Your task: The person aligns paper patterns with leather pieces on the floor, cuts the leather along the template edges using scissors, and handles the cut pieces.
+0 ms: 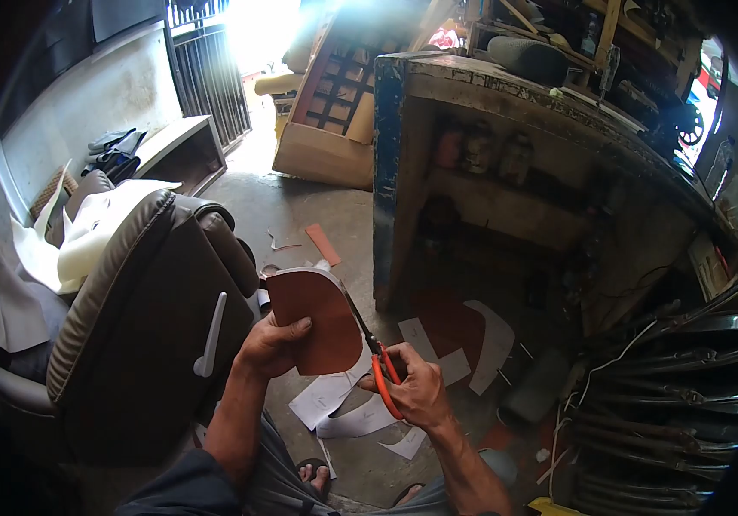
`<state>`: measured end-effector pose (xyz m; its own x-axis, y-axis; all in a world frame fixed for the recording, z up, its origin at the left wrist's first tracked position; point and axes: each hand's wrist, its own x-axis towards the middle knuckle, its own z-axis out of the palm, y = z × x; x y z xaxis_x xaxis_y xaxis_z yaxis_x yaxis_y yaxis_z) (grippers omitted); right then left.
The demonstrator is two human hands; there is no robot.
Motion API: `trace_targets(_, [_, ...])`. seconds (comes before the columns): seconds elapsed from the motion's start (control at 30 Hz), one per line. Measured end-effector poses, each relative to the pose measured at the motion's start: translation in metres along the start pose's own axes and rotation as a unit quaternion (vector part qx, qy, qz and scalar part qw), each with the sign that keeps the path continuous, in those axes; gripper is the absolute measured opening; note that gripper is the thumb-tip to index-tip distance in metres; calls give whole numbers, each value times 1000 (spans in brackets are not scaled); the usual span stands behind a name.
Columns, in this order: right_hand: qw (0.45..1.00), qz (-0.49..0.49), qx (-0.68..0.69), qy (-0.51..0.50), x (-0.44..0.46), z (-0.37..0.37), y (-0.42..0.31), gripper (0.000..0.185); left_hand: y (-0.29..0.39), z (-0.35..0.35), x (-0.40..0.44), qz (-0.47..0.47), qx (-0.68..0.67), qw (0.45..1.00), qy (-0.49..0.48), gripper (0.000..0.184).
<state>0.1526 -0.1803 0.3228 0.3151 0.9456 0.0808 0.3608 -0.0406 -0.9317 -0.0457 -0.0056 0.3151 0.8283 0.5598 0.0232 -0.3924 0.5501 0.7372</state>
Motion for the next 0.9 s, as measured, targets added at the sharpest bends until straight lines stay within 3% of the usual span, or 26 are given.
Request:
trace_targets(0.27, [997,-66,-25,18,4,-4,4,52,2,2,-3,-13,31,999,-5,51])
trace_targets(0.5, [996,-69,-43,23,3,-8,0,53,0,-3,-3,-61,62,996,-26,50])
trace_targets(0.77, [998,-61,-17,5,2,-15,2,41,4,-2,-5,-54,78,995,-22,51])
trace_targets(0.9, [997,-74,-22,6,3,-29,6,45,8,-4,-6,-50,86,995,-20,52])
